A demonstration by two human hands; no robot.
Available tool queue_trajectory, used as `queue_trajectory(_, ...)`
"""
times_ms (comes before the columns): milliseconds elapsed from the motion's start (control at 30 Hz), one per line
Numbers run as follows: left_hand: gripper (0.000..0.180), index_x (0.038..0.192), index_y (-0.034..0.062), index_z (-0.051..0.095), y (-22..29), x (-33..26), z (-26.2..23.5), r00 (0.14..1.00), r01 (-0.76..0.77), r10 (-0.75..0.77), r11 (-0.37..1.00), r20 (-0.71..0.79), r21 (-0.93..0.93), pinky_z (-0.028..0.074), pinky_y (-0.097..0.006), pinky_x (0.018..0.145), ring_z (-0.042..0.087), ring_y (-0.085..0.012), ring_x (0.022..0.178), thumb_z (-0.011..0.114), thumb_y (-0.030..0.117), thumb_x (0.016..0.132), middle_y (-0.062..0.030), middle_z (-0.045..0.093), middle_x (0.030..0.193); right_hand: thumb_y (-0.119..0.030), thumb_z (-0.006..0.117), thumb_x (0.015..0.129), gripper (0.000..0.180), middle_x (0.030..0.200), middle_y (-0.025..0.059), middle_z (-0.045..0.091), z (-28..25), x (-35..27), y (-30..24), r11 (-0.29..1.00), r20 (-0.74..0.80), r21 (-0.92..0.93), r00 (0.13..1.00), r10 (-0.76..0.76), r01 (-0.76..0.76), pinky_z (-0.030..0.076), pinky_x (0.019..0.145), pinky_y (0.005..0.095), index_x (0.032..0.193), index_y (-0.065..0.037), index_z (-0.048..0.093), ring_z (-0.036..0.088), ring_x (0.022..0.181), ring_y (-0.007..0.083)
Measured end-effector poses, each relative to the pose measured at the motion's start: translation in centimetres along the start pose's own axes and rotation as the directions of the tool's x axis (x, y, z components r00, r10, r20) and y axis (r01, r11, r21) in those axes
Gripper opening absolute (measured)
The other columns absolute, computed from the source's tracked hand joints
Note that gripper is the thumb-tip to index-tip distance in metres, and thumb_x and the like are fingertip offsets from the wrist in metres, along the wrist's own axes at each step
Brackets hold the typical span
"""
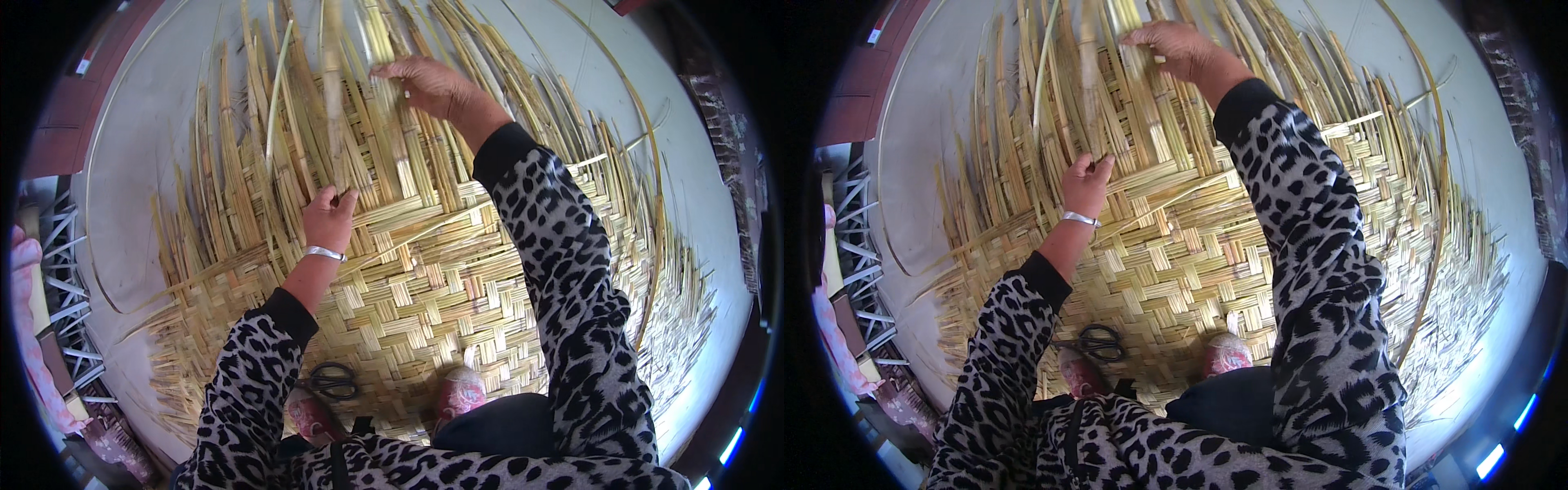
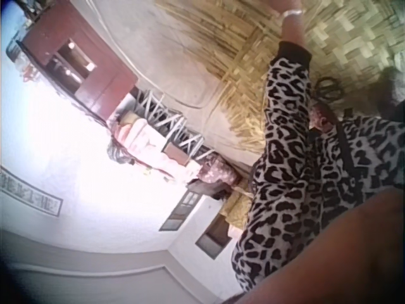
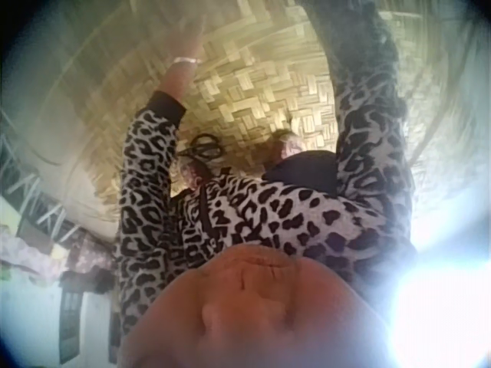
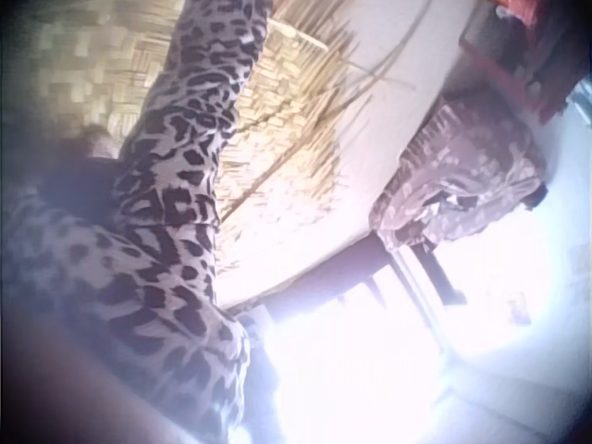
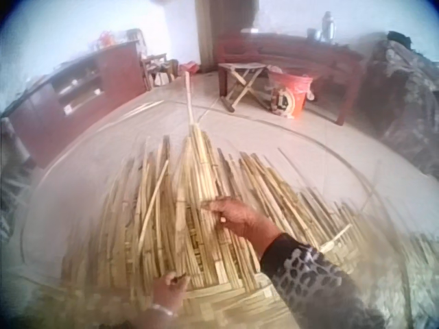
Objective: The person weaves a flat basket base using dried palm leaves. They interlace the leaves by hand, occasionally using scissors to trim excess material, and continue expanding the woven pattern across the floor.
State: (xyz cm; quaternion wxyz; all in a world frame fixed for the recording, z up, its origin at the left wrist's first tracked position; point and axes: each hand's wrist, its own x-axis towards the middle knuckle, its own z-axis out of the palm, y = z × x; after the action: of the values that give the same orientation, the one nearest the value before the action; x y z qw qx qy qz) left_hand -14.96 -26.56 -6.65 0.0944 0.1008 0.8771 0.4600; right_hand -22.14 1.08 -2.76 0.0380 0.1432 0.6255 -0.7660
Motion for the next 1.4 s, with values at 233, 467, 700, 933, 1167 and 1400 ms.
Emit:
queue_trajectory(233,0.037,0.079,0.0002,0.059,0.3,0.9,-1.1,0.96,-0.036,-0.009,0.987,0.279,0.157,0.045,-0.036,0.058,0.056,-0.023,0.059,0.071,0.035,0.083,-0.0118,0.055,0.063,-0.029,0.069,0.086,0.045,0.122,0.0104,0.056,-1.1,-6.1,-1.4,0.971,0.096,0.215,0.992,0.088,-0.107,0.046,0.098,0.0475,0.124,-0.006,0.057,0.053,0.114,0.0271)
queue_trajectory(467,0.032,0.092,0.0028,0.066,1.2,1.0,-1.4,0.928,0.066,-0.115,0.987,0.353,0.147,0.048,-0.028,0.057,0.059,-0.0127,0.063,0.071,0.034,0.086,-0.0036,0.063,0.072,-0.007,0.061,0.089,0.027,0.094,0.0059,0.063,-4.2,-14.4,3.7,0.995,-0.339,0.065,0.936,0.091,-0.074,0.059,0.07,0.0274,0.116,-0.002,0.062,0.066,0.08,0.0158)
queue_trajectory(700,0.027,0.093,0.0053,0.067,3.1,0.1,-1.3,0.929,-0.215,0.076,0.907,0.361,0.362,0.051,-0.036,0.069,0.065,-0.0267,0.075,0.069,0.031,0.086,-0.012,0.067,0.08,-0.005,0.059,0.092,0.028,0.096,0.0088,0.064,-4.4,-18.7,6.2,0.994,-0.387,0.048,0.915,0.111,-0.101,0.059,0.07,0.0257,0.12,0.0,0.059,0.068,0.08,0.0164)
queue_trajectory(933,0.024,0.105,0.009,0.066,7.3,-1.8,0.9,0.87,-0.464,0.328,0.797,0.368,0.387,0.052,-0.04,0.08,0.064,-0.0309,0.092,0.065,0.025,0.087,-0.0111,0.06,0.113,-0.006,0.057,0.09,0.026,0.095,0.0075,0.064,-5.6,-19.8,5.2,0.963,-0.377,0.271,0.918,0.121,-0.016,0.057,0.077,0.0281,0.114,0.001,0.061,0.065,0.085,0.0161)
queue_trajectory(1167,0.039,0.108,0.0017,0.064,12.3,-0.5,8.8,0.796,-0.552,0.374,0.771,0.475,0.318,0.05,-0.042,0.085,0.061,-0.0353,0.098,0.069,0.033,0.084,-0.0154,0.06,0.112,-0.031,0.047,0.098,0.028,0.093,0.0032,0.062,-8.5,-22.2,4.5,0.795,-0.266,0.594,0.962,0.052,0.121,0.05,0.092,0.04,0.098,-0.005,0.059,0.062,0.091,0.0215)
queue_trajectory(1400,0.044,0.073,0.0018,0.064,14.5,1.3,10.1,0.863,-0.382,0.152,0.821,0.481,0.426,0.049,-0.046,0.07,0.061,-0.0387,0.078,0.069,0.045,0.08,-0.0203,0.064,0.081,-0.026,0.051,0.097,0.023,0.088,0.0045,0.064,-9.9,-19.5,3.1,0.853,-0.221,0.521,0.969,0.107,0.024,0.055,0.086,0.0342,0.094,-0.005,0.06,0.064,0.087,0.0179)
